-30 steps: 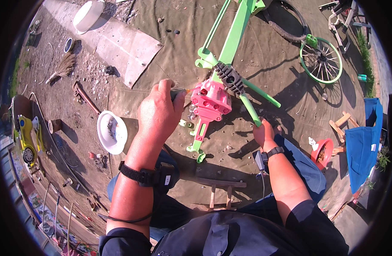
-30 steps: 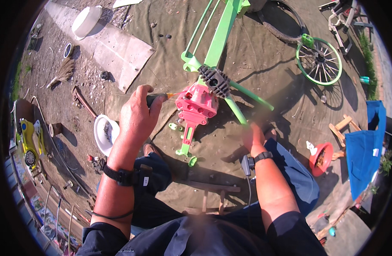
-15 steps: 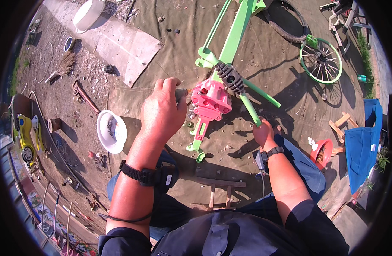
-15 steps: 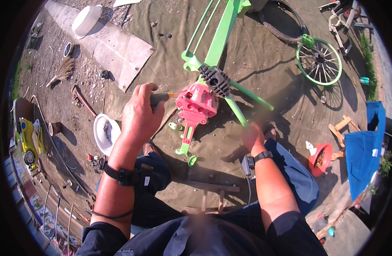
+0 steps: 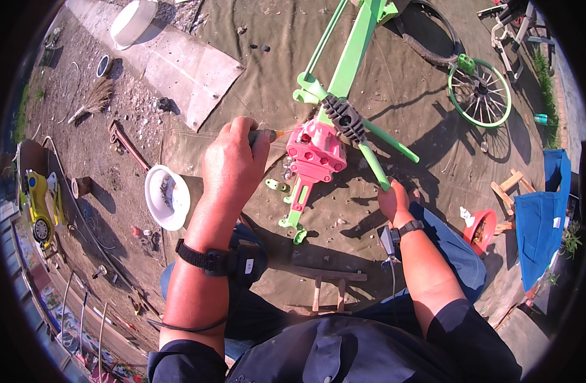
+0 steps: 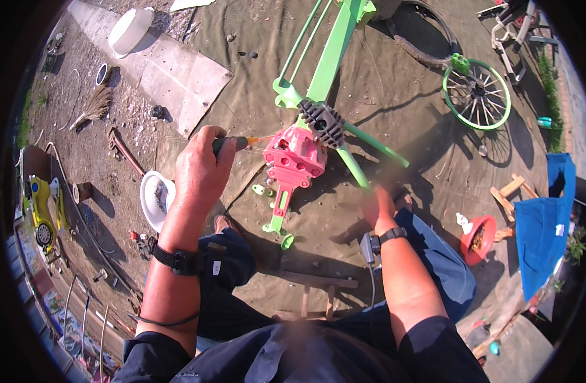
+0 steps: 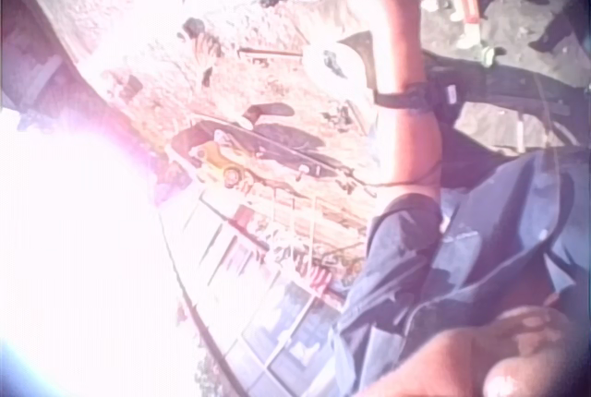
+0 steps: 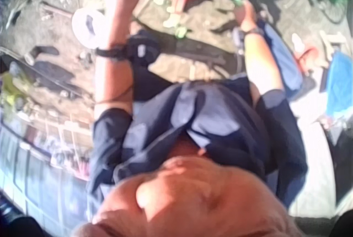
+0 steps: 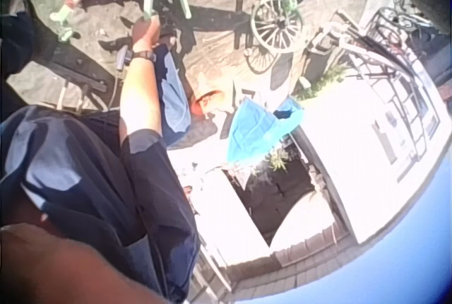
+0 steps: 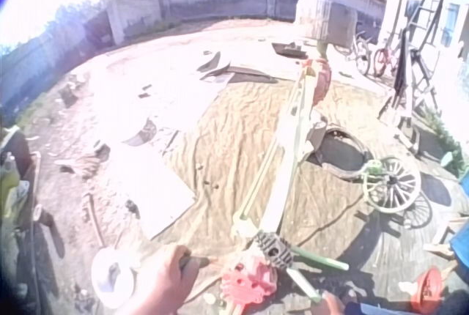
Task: The person uses a screwdriver to loosen and remove a pink plastic component from a green bicycle frame. They then detach the component and place it on the ground.
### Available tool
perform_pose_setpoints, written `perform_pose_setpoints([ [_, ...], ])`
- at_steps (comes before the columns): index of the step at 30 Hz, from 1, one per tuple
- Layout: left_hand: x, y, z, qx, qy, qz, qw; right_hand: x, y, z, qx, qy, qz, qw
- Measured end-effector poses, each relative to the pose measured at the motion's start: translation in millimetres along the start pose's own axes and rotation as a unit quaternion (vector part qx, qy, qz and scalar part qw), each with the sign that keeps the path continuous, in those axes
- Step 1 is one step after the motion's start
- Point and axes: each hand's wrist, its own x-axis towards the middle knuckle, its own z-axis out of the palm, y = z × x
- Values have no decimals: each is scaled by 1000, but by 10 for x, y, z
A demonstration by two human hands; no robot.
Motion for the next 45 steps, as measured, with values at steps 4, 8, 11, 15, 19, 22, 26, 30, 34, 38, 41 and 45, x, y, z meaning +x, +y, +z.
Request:
perform_pose_setpoints([
  [4,19,2,-13,-2,18,-2,1000,10,28,13,10,0,-1,1000],
  [8,0,42,44,-11,0,-3,1000,30,53,46,11,2,2,1000],
  [11,-13,59,92,-11,-8,4,1000,10,24,16,10,2,0,1000],
  [15,-35,67,148,-16,-6,20,1000,-40,-44,-11,27,19,-8,999],
  [19,-38,75,179,-20,2,35,999,-40,-36,-14,40,15,-1,999],
  [22,-36,73,179,-21,4,37,999,-31,-29,-10,36,10,-11,999],
  [26,-39,122,160,-15,-16,20,1000,-33,-19,-13,37,16,-14,999],
  [30,-39,128,147,-13,-22,14,1000,-46,-41,-19,50,19,-13,998],
  [34,-44,98,170,-8,-10,30,999,-39,-39,-14,41,11,0,999],
  [38,-39,68,189,-1,7,33,999,-36,-27,6,48,17,6,999],
  [41,-31,39,210,17,14,22,1000,5,64,57,21,29,-10,999],
  [45,-15,76,174,24,-9,-38,999,46,76,80,-18,21,-12,1000],
])
